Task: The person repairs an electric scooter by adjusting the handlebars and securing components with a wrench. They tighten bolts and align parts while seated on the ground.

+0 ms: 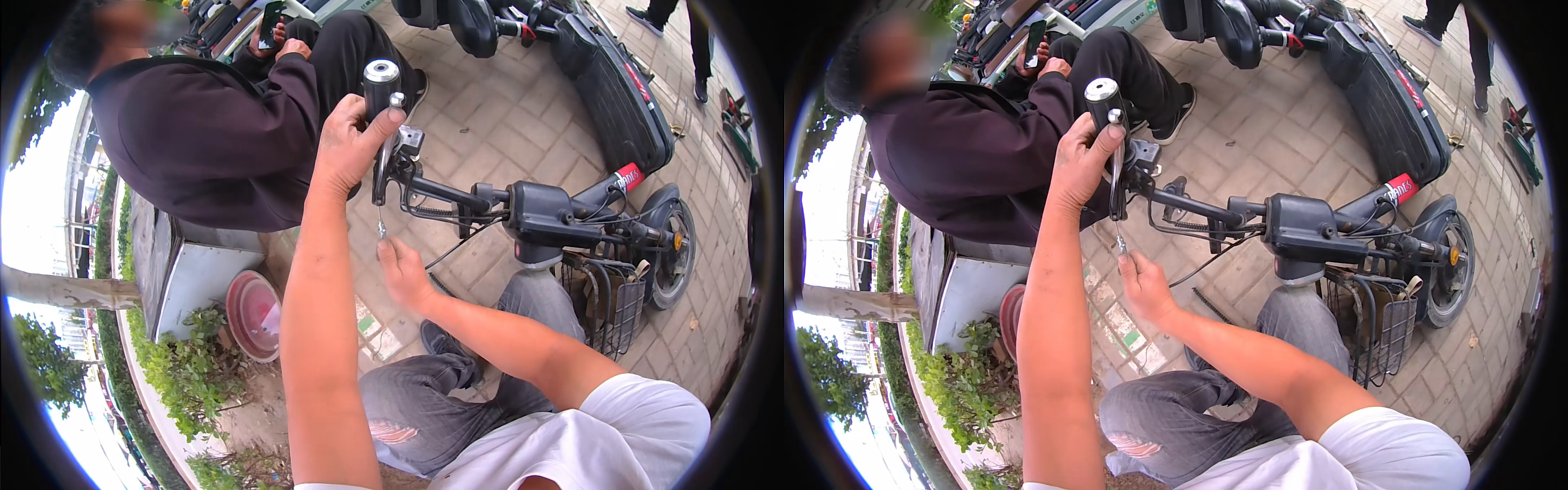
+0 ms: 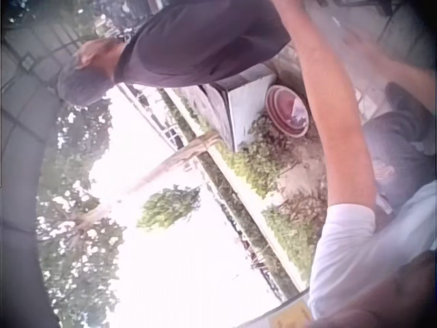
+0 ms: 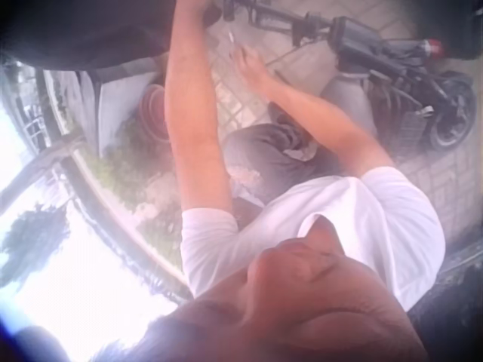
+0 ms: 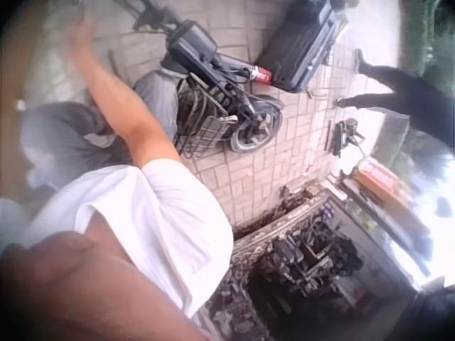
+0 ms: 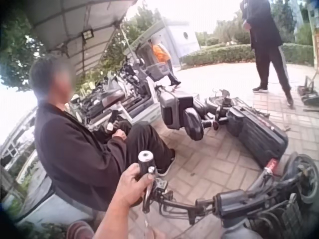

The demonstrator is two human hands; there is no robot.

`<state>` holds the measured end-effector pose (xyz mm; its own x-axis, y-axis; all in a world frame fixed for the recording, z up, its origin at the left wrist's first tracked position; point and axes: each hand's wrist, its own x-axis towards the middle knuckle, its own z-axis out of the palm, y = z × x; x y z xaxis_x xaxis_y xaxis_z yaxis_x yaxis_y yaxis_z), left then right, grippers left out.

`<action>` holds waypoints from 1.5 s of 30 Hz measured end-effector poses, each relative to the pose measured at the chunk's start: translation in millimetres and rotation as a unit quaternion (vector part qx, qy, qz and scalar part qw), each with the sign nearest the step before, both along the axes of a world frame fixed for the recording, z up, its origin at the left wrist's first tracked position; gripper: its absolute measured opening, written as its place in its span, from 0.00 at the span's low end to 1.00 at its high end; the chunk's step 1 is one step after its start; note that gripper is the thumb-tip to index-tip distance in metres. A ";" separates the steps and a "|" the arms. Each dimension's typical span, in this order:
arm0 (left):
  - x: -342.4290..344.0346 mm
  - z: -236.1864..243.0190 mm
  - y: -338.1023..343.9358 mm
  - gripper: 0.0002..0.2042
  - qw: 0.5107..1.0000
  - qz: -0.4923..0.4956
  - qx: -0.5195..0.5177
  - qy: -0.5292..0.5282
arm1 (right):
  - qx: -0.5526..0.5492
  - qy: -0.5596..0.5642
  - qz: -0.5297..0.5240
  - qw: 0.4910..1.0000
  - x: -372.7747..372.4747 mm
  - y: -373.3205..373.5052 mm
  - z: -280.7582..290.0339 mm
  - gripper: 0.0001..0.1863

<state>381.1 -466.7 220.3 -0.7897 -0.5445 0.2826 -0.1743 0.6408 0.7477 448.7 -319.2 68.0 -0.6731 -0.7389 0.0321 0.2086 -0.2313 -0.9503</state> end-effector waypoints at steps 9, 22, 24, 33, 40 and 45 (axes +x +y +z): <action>8.9 6.1 4.5 0.34 0.999 0.020 -0.015 -0.033 | 0.025 -0.039 0.058 0.997 -18.6 -26.9 -11.9 0.22; 7.8 16.3 7.8 0.31 0.999 0.043 0.005 -0.023 | -0.054 -0.072 0.063 0.994 -26.6 -25.3 -33.7 0.26; 9.1 14.0 6.3 0.31 0.998 0.033 0.038 -0.023 | -0.049 -0.089 0.061 0.993 -26.1 -29.0 -34.0 0.27; 4.7 20.3 1.8 0.27 0.995 0.021 0.088 -0.039 | 0.004 -0.097 0.091 0.991 -30.0 -32.6 -32.1 0.31; 31.4 33.3 8.8 0.47 0.989 -0.066 0.100 -0.090 | 0.035 -0.173 0.147 0.973 -37.9 -28.9 -29.7 0.33; 46.1 42.4 20.3 0.47 0.983 -0.019 0.075 -0.164 | 0.059 -0.178 0.152 0.970 -34.9 -29.3 -34.8 0.33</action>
